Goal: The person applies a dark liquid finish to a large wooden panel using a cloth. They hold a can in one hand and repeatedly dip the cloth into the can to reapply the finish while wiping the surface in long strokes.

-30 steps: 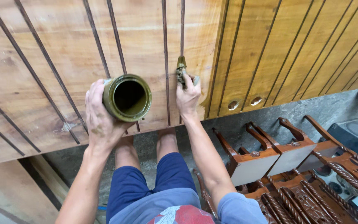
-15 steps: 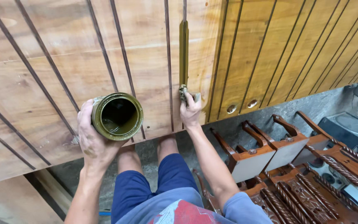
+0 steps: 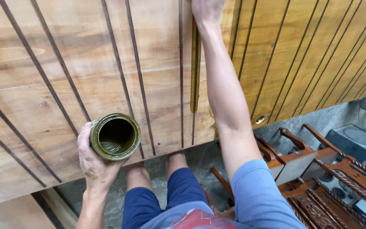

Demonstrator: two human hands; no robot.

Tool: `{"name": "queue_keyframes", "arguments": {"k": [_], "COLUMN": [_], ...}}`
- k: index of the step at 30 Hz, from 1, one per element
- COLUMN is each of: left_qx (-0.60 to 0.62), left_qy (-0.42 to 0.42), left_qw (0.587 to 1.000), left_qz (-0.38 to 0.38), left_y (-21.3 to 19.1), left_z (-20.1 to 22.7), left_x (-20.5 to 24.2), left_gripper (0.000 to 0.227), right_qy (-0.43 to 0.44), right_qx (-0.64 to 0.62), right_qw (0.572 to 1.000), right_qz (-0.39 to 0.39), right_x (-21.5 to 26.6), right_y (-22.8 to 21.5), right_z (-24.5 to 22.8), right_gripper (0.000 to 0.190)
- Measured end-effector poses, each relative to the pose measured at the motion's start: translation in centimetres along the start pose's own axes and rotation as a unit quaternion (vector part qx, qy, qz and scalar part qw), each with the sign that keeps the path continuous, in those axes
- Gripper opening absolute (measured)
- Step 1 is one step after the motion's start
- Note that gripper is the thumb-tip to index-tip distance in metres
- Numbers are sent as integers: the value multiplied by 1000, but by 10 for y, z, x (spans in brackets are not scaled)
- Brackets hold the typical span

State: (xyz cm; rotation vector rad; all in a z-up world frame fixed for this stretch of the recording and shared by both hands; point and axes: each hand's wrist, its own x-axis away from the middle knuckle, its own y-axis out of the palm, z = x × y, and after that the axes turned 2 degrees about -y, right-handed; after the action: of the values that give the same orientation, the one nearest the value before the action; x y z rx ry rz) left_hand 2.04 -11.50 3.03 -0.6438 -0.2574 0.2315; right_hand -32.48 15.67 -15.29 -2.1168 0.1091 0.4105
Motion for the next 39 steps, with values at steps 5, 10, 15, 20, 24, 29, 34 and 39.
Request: {"name": "queue_keyframes", "arguments": {"k": [5,10,15,20,24,29,34,39], "left_qx": [25,15,31,33,24,32,32,-17], "left_qy": [-20,18,46,64,97,125,139,161], "left_qw": [999,1000,998,997,994,990,988,983], "left_qz": [5,12,10,-10,-37,-53,-60,-84], "left_y": [-12,-13,-15,-13,-9,-2,7,20], "left_z": [4,1,12,13,9,20,34,35], "left_x": [-8,-3,-16,2,12,22,44,77], "left_gripper": [119,117,113,110,111,112,110,112], "right_qy": [-11,26,20,62,104,206,318,289], "right_qx": [10,11,12,15,6,-17,-8,-32], "right_qw": [1000,1000,1000,998,993,976,947,957], "right_qz": [26,-14,0,-25,-52,-71,-38,19], "right_x": [-19,-16,-12,34,102,282,424,382], "right_y": [2,15,1,-6,-23,-99,-168,-136], "right_z": [-10,1,-1,10,11,-32,-70,-65], "right_gripper": [28,29,31,32,33,43,32,30]}}
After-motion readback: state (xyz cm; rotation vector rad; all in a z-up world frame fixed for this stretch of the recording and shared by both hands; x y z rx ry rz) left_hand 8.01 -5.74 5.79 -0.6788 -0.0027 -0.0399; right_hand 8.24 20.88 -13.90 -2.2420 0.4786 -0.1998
